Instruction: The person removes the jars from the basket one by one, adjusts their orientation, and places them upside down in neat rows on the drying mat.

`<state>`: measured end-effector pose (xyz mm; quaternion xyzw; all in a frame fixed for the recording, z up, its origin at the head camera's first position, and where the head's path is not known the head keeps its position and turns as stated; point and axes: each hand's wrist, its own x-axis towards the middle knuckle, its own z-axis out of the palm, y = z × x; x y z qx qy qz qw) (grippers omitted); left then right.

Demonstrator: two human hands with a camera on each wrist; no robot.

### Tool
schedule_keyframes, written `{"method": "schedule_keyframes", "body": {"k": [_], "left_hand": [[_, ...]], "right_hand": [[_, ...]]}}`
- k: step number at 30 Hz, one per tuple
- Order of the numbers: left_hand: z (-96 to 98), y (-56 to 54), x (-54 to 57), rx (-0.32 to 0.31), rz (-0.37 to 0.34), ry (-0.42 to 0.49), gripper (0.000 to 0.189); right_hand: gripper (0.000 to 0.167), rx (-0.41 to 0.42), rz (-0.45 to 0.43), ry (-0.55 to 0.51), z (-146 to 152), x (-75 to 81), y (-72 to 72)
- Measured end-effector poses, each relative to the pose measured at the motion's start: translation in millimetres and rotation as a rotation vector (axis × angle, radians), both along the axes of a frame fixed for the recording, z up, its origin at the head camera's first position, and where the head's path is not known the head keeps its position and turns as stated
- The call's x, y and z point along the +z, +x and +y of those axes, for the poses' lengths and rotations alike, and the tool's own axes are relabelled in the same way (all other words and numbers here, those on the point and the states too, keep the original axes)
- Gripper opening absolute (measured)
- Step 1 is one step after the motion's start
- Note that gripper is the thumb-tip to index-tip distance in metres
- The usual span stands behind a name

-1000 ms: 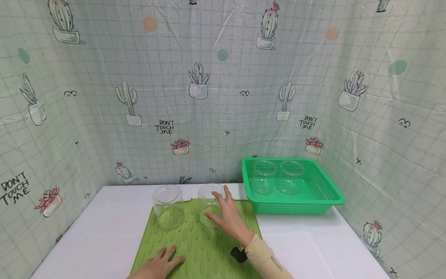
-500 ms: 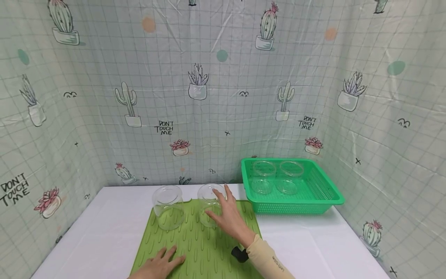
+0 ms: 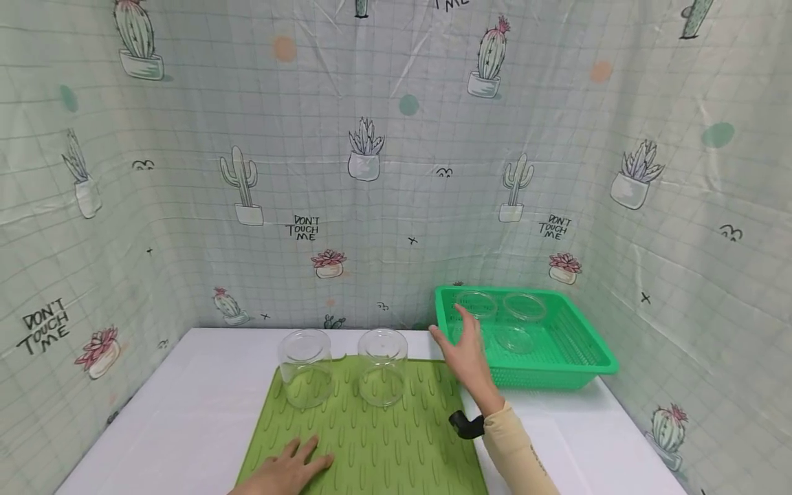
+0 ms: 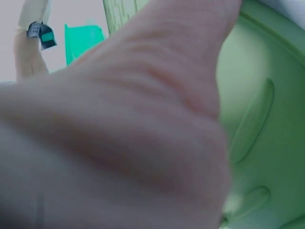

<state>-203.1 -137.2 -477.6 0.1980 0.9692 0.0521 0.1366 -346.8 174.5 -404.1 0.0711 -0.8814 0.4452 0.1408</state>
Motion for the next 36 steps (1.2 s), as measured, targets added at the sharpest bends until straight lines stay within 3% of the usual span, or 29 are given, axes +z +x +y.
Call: {"method": "schedule_keyframes", "body": {"k": [7, 11, 14, 19, 27, 36], "left_hand": [[-2.0, -2.4, 2.8, 0.019, -0.019, -0.012, 0.07], [-3.1, -3.4, 0.1, 0.018, -0.019, -0.017, 0.07], [-3.7, -4.9, -3.0, 0.014, -0.014, -0.015, 0.07], [-5.8, -5.0, -4.0, 0.013, -0.01, -0.001, 0.068], [-5.3, -5.3, -5.5, 0.011, -0.019, 0.008, 0.064], [-3.4, -6.1, -10.9, -0.01, 0.023, 0.013, 0.064]], "right_hand": [[0.111, -0.074, -0.309, 0.003, 35.0, -4.0, -33.9], [0.122, -0.024, -0.529, -0.051, 46.4, 0.0, -48.5], [0.123, 0.027, -0.646, -0.073, 55.0, 5.9, -60.9], [0.121, 0.05, -0.679, -0.062, 57.7, 9.0, -80.0], [0.117, 0.029, -0.696, -0.097, 61.6, -1.8, -100.9], [0.116, 0.011, -0.635, -0.148, 78.1, -11.5, -114.0]]}}
